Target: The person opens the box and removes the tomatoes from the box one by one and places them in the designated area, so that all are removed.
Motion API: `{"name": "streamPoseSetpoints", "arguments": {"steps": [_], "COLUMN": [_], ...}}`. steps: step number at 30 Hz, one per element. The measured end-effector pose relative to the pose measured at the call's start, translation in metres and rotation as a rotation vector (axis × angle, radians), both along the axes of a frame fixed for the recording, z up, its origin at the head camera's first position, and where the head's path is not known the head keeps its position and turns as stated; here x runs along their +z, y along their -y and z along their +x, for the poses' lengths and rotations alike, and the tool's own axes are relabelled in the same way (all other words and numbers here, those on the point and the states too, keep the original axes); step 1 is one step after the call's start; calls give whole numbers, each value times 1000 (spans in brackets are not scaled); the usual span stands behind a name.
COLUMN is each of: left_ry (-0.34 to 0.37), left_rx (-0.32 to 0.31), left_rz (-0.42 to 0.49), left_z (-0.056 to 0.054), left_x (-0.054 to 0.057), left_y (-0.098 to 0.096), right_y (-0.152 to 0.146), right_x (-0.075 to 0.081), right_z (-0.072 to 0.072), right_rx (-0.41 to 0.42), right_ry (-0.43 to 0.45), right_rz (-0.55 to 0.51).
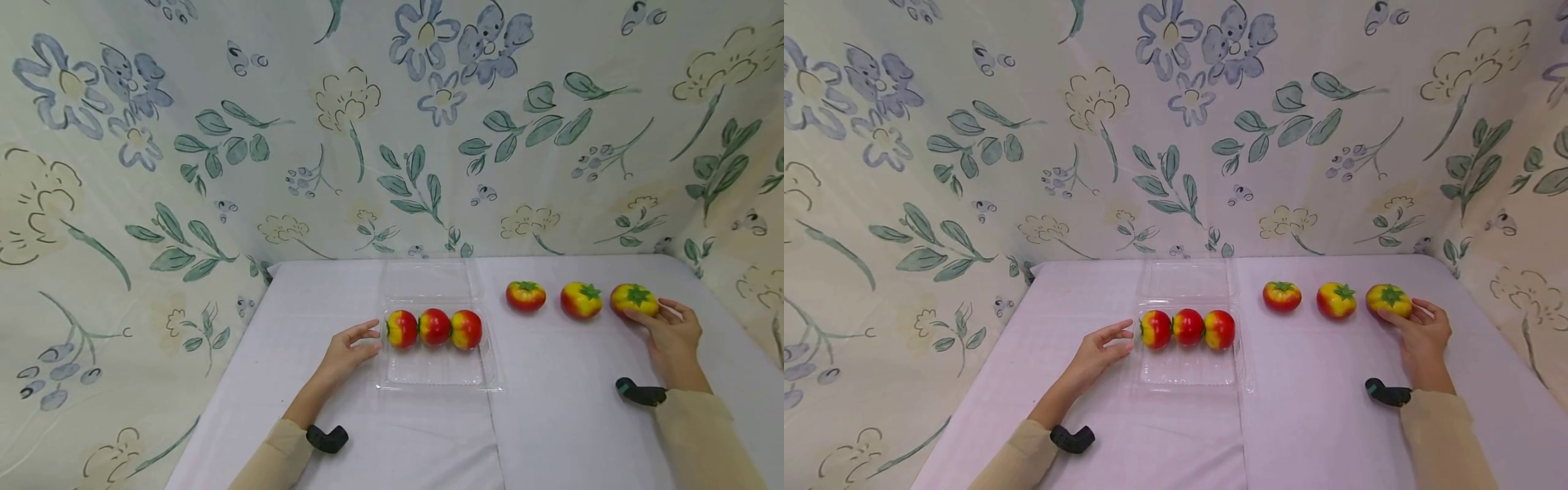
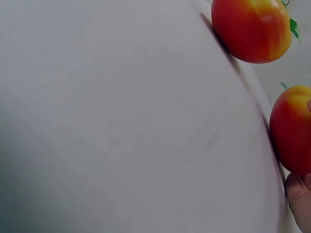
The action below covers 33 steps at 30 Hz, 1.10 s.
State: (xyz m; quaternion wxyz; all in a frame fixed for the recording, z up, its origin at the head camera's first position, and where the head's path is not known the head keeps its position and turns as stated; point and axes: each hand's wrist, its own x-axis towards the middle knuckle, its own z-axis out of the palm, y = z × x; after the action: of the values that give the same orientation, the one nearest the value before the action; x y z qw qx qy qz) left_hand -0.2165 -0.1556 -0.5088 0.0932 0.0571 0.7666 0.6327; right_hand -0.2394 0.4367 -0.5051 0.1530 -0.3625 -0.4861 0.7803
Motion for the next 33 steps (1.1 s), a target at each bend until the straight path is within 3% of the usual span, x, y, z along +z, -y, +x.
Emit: {"name": "streamPoseSetpoints", "arguments": {"steps": [6, 14, 17, 26, 33], "left_ry": [-6, -3, -2, -9, 0], "left_rx": [7, 1, -2, -11, -5], "left_rz": [-5, 15, 14, 13, 9], "left_z": [1, 1, 0, -1, 2], "left_x": [1, 0, -1, -1, 5], "left_y": [-1, 0, 1, 1, -1], "right_y": [1, 1, 0, 6, 20], "right_x": [2, 8, 8, 11, 20], "right_z": [4, 12, 16, 28, 33], "right_rx": [17, 8, 19, 107, 120], "right_ry": [12, -84, -79, -8, -78], "right_rz": [68, 111, 134, 325, 403]}}
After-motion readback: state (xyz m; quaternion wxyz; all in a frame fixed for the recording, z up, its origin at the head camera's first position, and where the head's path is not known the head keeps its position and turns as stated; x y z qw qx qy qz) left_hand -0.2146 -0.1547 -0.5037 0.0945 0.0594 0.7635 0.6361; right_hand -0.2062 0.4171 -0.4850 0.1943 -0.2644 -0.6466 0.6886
